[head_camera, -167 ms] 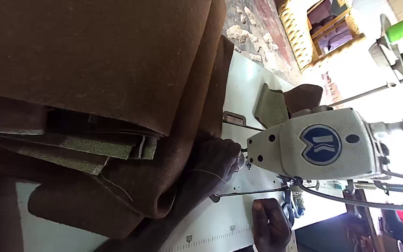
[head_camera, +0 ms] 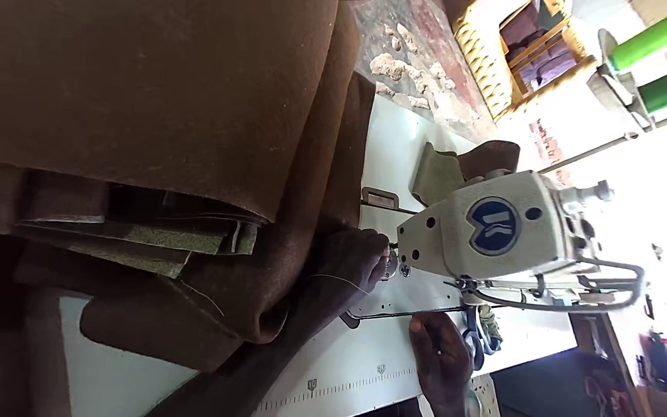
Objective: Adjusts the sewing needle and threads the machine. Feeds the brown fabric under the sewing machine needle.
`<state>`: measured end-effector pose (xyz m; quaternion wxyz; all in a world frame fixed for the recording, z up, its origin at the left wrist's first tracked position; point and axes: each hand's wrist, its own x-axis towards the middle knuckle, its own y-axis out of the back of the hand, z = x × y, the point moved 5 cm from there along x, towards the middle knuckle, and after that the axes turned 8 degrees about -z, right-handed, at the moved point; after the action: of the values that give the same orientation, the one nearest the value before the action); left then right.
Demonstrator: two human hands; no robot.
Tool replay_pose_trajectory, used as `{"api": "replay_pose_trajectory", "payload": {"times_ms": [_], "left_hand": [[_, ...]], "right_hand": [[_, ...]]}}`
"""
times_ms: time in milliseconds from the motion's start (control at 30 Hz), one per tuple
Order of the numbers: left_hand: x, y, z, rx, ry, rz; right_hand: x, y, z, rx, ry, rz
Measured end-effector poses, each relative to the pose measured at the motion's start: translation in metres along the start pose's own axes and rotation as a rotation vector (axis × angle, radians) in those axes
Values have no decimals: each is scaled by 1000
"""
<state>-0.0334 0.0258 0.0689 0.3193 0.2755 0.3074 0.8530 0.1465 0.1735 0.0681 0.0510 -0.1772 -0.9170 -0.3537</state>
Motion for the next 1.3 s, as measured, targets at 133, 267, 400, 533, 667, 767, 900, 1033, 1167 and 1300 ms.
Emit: {"api": "replay_pose_trajectory", "payload": {"times_ms": [133, 267, 400, 533, 667, 767, 900, 1033, 1167, 1300], "left_hand": [[3, 26, 23, -94, 8, -128], [6, 34, 32, -99, 103, -248], [3, 22, 19, -79, 21, -129], [2, 14, 10, -56, 6, -99], [5, 29, 27, -96, 110, -236], [4, 10, 7, -63, 65, -94], [3, 8, 5, -73, 66, -75], [2, 8, 6, -62, 74, -77], [4, 15, 14, -27, 96, -121], [4, 13, 11, -8, 90, -114]], "right_hand": [[48, -11, -6, -23, -25, -36], [88, -27, -8, 33, 45, -114], [93, -30, -5, 83, 65, -159], [93, -32, -1, 87, 51, -140], [94, -33, 2, 51, 45, -131], [95, -35, 5, -32, 58, -136], [95, -35, 6, -64, 84, -125], [94, -35, 8, -104, 51, -116], [94, -35, 8, -116, 33, -106], [94, -35, 8, -149, 15, -105]]}}
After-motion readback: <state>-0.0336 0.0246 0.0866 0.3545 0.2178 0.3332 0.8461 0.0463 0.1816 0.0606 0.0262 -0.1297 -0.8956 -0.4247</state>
